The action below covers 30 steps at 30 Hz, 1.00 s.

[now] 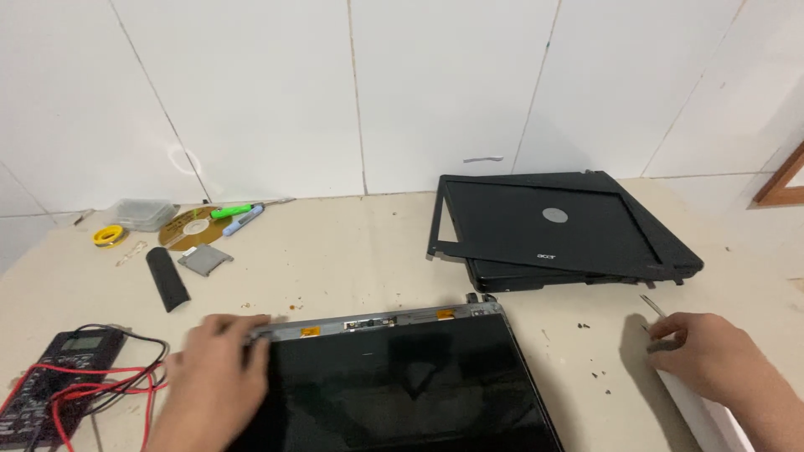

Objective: Disassembling a laptop screen by prying off the bezel and removing the LCD panel using a screwdriver

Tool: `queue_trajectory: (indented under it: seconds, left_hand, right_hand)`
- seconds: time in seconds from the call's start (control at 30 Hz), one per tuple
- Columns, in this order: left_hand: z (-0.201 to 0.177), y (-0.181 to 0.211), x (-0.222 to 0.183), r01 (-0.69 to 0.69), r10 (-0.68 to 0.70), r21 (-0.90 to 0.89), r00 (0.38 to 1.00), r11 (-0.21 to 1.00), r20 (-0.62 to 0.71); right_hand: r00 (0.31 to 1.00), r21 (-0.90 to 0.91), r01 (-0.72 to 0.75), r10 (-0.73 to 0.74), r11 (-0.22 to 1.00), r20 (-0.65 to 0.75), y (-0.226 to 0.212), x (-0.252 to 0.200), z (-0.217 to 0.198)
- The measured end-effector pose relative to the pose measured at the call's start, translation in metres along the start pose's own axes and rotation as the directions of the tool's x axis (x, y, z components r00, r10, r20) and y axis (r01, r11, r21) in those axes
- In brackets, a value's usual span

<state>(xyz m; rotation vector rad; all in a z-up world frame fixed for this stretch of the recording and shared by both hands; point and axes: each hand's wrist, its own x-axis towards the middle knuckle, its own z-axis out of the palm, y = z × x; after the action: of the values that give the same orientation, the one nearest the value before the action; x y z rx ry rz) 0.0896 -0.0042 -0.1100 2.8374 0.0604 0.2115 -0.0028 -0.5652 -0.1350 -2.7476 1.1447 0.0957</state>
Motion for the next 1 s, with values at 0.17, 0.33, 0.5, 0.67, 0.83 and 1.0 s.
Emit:
queue_trajectory:
  seconds: [0.17,0.33,0.5,0.67,0.83,1.0]
  left_hand:
    - [-0.025,-0.041,0.010,0.262,-0.257,-0.056,0.963,0.963,0.083]
    - [-0.048,-0.026,-0.004,0.408,-0.399,0.071,0.819,0.910,0.412]
    - [-0.069,-0.010,-0.014,0.496,-0.447,0.024,0.760,0.868,0.472]
    - [-0.043,-0.026,-0.008,0.364,-0.412,0.195,0.816,0.911,0.404]
    - [-0.065,0.005,-0.026,0.495,-0.547,0.235,0.737,0.837,0.397]
    - [-0.050,-0.015,-0.010,0.452,-0.428,0.046,0.800,0.891,0.421]
  right_hand:
    - [0.996,0.075,-0.003,0.009,0.997,-0.085,-0.052,-0.059,-0.039]
    - [0.954,0.231,-0.013,-0.058,0.973,0.295,-0.139,-0.154,-0.053]
    - [0.932,0.015,0.134,-0.132,0.991,0.338,-0.163,-0.183,-0.043]
    - [0.901,0.012,0.146,-0.138,0.989,0.412,-0.152,-0.164,-0.041]
    - [0.923,-0.028,0.145,-0.125,0.989,0.363,-0.155,-0.169,-0.047]
    - [0.935,0.295,0.027,-0.128,0.955,0.329,-0.142,-0.149,-0.041]
